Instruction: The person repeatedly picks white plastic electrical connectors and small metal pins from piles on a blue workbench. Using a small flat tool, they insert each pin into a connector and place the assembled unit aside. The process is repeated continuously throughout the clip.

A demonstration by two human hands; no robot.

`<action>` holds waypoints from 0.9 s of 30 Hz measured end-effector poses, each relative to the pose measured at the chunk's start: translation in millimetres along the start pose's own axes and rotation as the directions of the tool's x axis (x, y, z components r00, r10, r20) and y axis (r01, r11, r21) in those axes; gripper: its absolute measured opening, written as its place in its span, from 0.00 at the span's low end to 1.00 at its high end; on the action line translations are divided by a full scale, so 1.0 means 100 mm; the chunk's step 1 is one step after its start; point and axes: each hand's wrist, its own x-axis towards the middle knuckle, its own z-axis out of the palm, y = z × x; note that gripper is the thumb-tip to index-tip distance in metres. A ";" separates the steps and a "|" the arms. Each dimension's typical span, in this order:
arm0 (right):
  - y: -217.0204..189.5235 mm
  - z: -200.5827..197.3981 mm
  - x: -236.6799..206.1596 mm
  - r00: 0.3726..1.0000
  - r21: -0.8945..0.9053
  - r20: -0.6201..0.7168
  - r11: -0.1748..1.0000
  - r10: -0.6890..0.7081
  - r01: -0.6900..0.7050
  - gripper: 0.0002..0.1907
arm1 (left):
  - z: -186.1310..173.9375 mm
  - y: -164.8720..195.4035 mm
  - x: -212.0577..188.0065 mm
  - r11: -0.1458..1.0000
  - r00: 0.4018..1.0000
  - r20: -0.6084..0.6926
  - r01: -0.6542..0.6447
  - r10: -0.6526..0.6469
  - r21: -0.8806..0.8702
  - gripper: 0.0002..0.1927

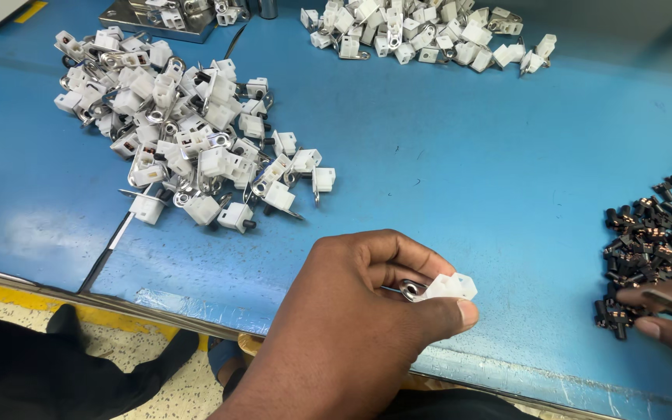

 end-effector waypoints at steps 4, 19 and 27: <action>0.06 -0.12 0.07 0.997 -0.105 -0.025 0.992 -0.076 0.073 0.30 | 0.00 0.03 -0.02 0.999 1.000 0.021 0.007 -0.006 -0.035 0.17; -1.60 -0.43 -0.62 0.932 0.652 -0.356 0.697 -0.066 0.299 0.19 | 0.09 0.11 -0.06 0.965 0.993 -0.022 -0.115 0.113 -0.236 0.16; -3.10 -0.44 -1.36 0.803 0.501 -0.542 0.671 -0.249 0.546 0.13 | 0.01 0.19 -0.19 0.921 0.982 -0.102 -0.183 0.157 -0.343 0.15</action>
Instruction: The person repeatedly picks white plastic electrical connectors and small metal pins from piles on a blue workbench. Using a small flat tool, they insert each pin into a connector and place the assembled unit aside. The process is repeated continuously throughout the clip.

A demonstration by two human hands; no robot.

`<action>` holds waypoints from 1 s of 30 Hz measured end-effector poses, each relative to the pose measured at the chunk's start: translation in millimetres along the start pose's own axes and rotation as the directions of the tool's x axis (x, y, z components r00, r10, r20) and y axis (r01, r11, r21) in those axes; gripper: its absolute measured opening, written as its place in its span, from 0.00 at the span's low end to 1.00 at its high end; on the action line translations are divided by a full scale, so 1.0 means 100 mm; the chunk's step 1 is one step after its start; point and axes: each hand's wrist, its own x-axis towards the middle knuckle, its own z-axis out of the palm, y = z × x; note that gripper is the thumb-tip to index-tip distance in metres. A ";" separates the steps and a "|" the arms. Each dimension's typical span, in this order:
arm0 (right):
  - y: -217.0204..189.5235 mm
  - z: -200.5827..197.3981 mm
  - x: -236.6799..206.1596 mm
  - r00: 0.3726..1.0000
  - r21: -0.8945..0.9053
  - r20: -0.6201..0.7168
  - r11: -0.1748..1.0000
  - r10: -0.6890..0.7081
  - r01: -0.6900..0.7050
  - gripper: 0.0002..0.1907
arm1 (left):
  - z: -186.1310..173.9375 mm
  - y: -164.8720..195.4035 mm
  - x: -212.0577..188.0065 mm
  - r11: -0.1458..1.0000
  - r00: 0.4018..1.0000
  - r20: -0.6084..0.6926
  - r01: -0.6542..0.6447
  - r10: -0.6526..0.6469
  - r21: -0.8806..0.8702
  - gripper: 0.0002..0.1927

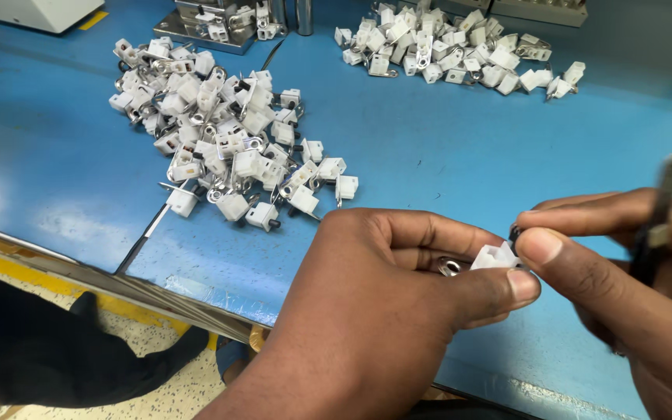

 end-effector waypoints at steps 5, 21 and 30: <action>0.04 -0.02 0.05 0.997 -0.053 0.069 0.998 -0.037 0.041 0.10 | -0.05 -0.04 0.01 0.988 1.000 0.001 -0.027 0.028 -0.153 0.15; 0.09 -0.22 0.62 0.962 0.485 0.260 0.851 0.079 -0.201 0.10 | -0.08 -0.03 0.05 0.992 0.994 -0.106 0.033 -0.020 0.118 0.13; -0.25 0.10 0.45 0.954 0.300 0.260 0.951 -0.151 0.069 0.07 | -0.07 0.02 0.10 0.986 0.994 -0.101 -0.022 0.039 0.167 0.14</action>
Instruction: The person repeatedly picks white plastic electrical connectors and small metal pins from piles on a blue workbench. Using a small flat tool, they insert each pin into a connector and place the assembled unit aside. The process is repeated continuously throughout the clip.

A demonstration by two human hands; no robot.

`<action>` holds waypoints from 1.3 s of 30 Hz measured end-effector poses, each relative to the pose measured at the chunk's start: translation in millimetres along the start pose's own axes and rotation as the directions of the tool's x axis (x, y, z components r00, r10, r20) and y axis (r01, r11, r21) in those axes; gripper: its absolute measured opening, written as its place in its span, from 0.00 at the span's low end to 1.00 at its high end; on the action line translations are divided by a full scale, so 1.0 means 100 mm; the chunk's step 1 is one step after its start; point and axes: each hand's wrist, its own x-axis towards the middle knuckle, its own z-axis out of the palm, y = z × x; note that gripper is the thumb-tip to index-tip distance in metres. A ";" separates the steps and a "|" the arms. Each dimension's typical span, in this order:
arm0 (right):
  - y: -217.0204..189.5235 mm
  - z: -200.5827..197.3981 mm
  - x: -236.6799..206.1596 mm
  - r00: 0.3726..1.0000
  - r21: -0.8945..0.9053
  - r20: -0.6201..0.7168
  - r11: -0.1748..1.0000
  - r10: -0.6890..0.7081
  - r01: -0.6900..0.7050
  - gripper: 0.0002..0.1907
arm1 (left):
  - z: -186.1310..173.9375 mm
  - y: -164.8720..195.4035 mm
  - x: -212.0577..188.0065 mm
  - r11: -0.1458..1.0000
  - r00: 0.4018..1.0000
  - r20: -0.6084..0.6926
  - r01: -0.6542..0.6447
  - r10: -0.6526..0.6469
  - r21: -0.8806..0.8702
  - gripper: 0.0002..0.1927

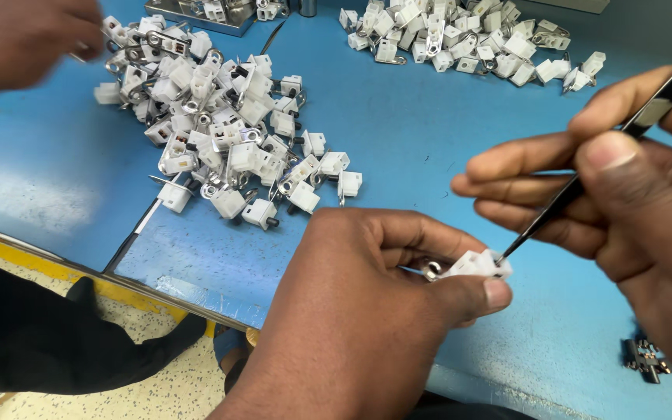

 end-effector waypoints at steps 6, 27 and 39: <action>-0.06 0.29 -0.06 0.996 -0.156 -0.058 0.986 -0.071 0.061 0.08 | -0.03 0.07 0.11 0.990 0.999 -0.018 0.053 -0.051 0.134 0.12; 0.81 -0.16 1.71 0.987 -0.462 -0.140 0.877 0.076 -0.133 0.13 | -0.57 -0.13 0.59 0.439 0.650 -0.082 -0.409 0.756 0.800 0.23; 1.34 -1.38 -1.00 0.796 -0.763 -0.315 0.361 0.518 -0.537 0.23 | 0.08 -0.08 0.29 0.953 0.962 0.180 0.154 -0.204 0.259 0.12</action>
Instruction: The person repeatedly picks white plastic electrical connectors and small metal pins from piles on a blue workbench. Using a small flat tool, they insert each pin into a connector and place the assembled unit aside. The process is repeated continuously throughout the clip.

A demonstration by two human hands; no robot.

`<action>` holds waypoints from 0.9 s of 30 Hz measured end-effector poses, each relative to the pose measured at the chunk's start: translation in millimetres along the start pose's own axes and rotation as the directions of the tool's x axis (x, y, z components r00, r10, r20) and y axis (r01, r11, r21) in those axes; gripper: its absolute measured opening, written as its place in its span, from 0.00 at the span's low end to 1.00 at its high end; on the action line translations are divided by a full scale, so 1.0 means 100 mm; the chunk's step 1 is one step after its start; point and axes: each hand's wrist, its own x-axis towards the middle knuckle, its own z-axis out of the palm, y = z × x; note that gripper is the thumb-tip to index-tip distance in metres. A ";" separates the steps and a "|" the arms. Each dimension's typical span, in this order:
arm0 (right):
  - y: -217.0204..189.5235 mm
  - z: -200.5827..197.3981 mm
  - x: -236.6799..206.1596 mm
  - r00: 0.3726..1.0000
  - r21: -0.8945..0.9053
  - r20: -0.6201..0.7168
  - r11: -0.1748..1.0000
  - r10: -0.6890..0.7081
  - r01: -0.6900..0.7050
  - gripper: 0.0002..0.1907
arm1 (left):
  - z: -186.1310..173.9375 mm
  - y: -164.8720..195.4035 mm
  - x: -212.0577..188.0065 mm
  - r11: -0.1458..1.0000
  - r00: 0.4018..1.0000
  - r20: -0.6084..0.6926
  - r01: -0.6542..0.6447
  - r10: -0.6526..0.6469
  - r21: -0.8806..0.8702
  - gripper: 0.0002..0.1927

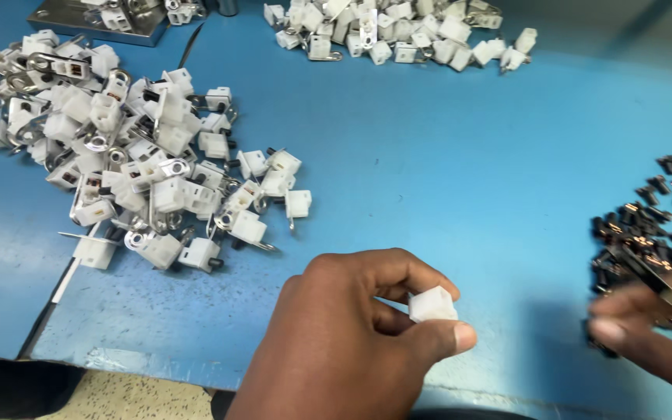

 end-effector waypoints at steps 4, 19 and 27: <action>0.64 0.13 0.01 0.985 -0.259 0.030 0.950 -0.172 0.174 0.26 | 0.08 -0.01 -0.03 1.000 1.000 0.003 -0.021 0.021 -0.002 0.13; -0.98 0.00 -0.28 0.972 -0.113 -0.091 0.972 -0.217 0.206 0.14 | 0.03 0.07 -0.38 0.997 0.996 -0.064 0.051 -0.055 -0.064 0.13; -1.21 -0.35 -0.15 0.969 0.721 0.246 0.672 -0.023 -0.167 0.15 | -0.02 0.08 -0.48 0.998 0.989 -0.146 0.025 -0.033 -0.056 0.14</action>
